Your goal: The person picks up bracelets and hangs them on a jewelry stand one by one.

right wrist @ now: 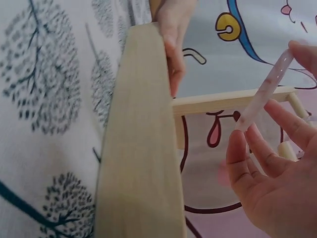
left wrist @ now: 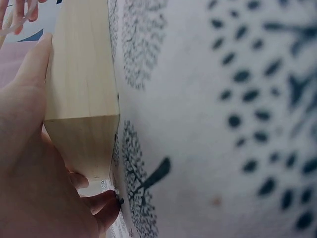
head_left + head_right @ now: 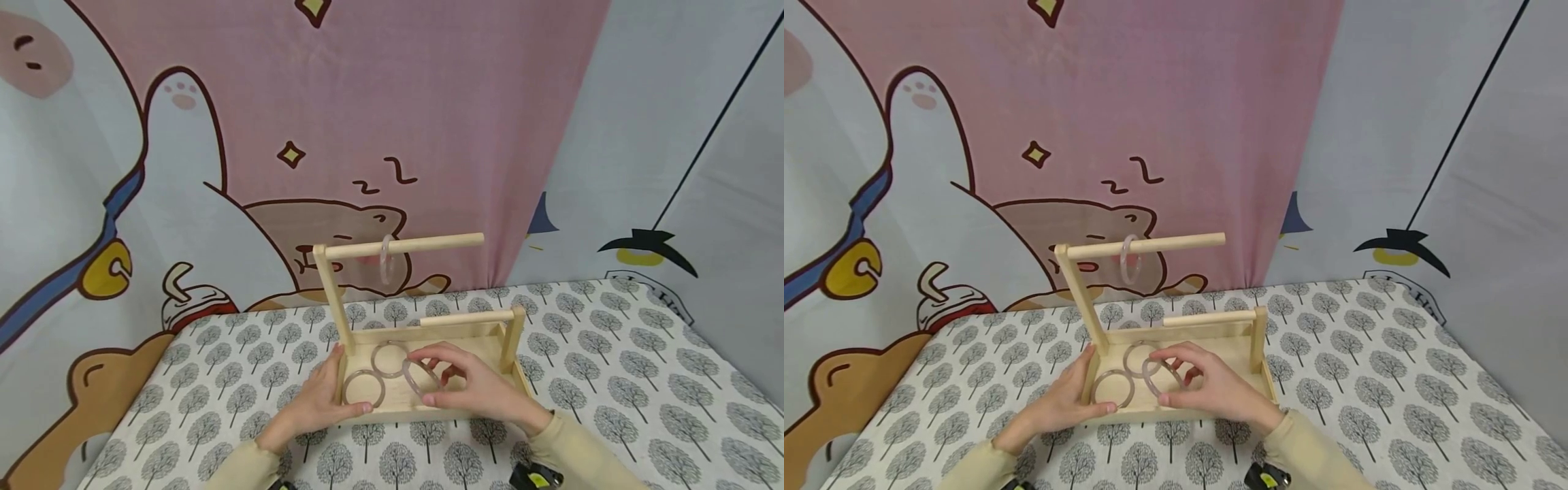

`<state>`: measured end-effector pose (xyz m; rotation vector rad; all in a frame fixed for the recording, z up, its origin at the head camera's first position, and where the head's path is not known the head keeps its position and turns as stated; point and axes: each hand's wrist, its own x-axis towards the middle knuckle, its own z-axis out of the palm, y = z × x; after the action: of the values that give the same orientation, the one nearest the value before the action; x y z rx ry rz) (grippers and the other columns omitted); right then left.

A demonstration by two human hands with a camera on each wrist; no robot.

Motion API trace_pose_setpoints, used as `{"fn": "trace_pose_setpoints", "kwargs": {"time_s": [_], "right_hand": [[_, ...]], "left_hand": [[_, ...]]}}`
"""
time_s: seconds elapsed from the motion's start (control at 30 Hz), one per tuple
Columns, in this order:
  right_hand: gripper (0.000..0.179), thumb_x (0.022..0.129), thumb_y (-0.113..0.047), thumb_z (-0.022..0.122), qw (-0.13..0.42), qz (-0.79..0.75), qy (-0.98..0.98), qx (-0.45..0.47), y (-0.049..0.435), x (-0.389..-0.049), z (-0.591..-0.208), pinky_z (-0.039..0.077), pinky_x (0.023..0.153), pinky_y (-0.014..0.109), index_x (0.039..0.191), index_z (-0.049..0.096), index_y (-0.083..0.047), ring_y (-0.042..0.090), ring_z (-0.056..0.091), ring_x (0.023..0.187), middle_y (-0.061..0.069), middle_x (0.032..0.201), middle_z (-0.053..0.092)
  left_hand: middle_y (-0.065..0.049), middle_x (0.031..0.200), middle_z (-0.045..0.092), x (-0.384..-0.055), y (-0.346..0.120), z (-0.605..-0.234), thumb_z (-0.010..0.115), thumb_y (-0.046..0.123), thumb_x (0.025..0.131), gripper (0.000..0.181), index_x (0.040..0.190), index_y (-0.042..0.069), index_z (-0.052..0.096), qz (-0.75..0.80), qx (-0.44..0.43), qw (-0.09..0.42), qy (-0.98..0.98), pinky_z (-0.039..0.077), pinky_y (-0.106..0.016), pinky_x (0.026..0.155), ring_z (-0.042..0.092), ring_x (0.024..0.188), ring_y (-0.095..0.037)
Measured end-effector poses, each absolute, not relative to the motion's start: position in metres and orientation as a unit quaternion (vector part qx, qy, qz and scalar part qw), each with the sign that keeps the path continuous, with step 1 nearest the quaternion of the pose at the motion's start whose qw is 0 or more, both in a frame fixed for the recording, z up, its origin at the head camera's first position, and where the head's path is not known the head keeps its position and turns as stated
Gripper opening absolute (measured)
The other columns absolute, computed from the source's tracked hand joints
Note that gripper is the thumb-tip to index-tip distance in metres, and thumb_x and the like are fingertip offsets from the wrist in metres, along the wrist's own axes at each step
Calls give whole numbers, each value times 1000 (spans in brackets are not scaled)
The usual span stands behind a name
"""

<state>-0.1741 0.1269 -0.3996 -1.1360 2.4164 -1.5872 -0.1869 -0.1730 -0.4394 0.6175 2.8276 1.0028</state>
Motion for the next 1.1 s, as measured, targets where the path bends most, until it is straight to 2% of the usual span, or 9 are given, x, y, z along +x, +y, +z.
{"fn": "trace_pose_setpoints", "kwargs": {"time_s": [0.17, 0.43, 0.67, 0.9, 1.1], "right_hand": [[54, 83, -17, 76, -1, -523, 762, -382, 127, -169, -391, 53, 79, 33, 134, 56, -12, 26, 56, 100, 1, 127, 59], [58, 80, -10, 77, -38, -520, 753, -401, 129, -169, -376, 54, 77, 32, 133, 56, -9, 21, 56, 98, 5, 126, 59], [56, 82, -10, 76, -40, -530, 754, -386, 136, -166, -362, 53, 81, 32, 134, 56, -12, 24, 56, 101, 2, 131, 57], [57, 80, -3, 76, -32, -559, 738, -376, 145, -167, -348, 53, 84, 33, 133, 56, -11, 29, 55, 103, 6, 128, 57], [56, 81, 0, 74, -43, -557, 740, -376, 155, -170, -339, 53, 84, 34, 133, 56, -7, 26, 56, 98, 10, 126, 56]], "left_hand": [[-32, 153, 13, -186, -173, -437, 78, 51, 76, 117, 150, -8, 11, 331, 199, 42, 922, 21, -70, 103, 21, 135, -54], [-33, 153, 13, -185, -174, -436, 79, 48, 75, 117, 150, -9, 10, 345, 200, 47, 916, 20, -69, 104, 21, 135, -53], [-32, 153, 13, -185, -174, -438, 79, 48, 75, 117, 149, -10, 10, 346, 205, 42, 915, 18, -67, 106, 20, 136, -52], [-32, 153, 13, -185, -173, -437, 79, 49, 74, 117, 150, -9, 10, 342, 200, 43, 917, 19, -69, 104, 20, 136, -53], [-32, 153, 13, -186, -173, -438, 79, 49, 75, 117, 150, -9, 10, 340, 206, 42, 917, 19, -68, 104, 21, 135, -53]]}}
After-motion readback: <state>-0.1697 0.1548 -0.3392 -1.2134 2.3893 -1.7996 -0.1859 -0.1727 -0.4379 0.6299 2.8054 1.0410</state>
